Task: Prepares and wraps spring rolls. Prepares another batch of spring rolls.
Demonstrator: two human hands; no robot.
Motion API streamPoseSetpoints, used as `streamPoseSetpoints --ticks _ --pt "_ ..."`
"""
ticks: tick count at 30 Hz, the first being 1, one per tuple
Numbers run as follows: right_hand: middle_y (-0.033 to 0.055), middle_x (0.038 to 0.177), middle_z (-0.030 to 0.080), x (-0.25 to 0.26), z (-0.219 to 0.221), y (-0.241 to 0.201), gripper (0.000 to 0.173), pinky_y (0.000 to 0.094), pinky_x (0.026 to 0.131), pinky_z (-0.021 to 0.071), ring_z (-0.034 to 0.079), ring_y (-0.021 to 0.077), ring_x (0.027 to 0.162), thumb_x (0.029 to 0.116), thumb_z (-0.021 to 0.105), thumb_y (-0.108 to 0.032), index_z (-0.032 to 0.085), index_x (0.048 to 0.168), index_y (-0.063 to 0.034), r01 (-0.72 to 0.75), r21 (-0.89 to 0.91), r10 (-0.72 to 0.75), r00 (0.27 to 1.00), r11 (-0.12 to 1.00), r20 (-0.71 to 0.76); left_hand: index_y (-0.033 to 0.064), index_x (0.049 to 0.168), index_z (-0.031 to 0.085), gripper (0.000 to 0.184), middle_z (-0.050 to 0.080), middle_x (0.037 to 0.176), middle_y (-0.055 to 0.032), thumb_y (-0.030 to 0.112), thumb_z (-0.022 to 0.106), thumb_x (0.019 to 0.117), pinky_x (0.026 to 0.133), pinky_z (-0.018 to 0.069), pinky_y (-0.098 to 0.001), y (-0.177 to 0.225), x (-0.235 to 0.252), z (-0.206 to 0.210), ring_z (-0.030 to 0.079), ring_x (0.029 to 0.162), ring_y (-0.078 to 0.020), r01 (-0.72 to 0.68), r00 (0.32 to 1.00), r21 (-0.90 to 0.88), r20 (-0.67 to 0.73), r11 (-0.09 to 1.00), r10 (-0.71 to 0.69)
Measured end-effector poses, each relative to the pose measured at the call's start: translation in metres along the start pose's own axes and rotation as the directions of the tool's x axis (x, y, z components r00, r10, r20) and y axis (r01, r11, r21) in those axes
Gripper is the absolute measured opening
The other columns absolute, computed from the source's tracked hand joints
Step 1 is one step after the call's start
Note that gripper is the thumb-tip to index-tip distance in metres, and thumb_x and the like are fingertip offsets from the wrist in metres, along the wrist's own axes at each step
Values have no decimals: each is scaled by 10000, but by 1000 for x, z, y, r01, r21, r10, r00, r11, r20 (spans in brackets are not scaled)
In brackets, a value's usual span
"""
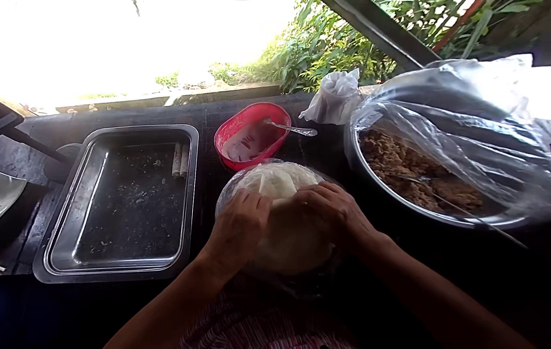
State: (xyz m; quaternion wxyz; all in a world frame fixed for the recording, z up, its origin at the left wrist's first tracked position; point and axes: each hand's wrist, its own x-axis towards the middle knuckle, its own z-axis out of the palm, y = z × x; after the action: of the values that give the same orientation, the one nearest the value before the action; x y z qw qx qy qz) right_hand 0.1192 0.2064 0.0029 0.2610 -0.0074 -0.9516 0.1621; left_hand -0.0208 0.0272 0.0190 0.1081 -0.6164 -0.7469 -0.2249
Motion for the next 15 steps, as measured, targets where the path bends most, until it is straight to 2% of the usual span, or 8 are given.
streamPoseSetpoints --ticks 2,6,15 --pt "78 883 735 5 -1 4 161 349 751 545 685 232 817 967 602 -135 735 937 -49 -49 78 50 999 996 -14 -10 936 710 85 701 830 -143 31 637 947 741 569 -404 -5 6 -4 697 811 -318 25 1000 -37 9 999 -25" --pt "90 956 703 15 -3 14 114 351 827 537 659 228 929 929 660 -108 766 925 -65 -122 176 121 992 977 17 11 885 729 77 709 819 -129 -33 667 891 754 550 -418 -17 17 -6 695 821 -308 64 997 -90 59 994 -58" --pt "72 864 664 23 5 22 123 327 756 508 625 205 861 919 680 -95 802 925 -80 -151 145 152 988 978 5 35 883 767 41 681 821 -131 16 731 884 759 545 -416 -28 29 -3 672 846 -310 156 980 -128 142 979 -137"
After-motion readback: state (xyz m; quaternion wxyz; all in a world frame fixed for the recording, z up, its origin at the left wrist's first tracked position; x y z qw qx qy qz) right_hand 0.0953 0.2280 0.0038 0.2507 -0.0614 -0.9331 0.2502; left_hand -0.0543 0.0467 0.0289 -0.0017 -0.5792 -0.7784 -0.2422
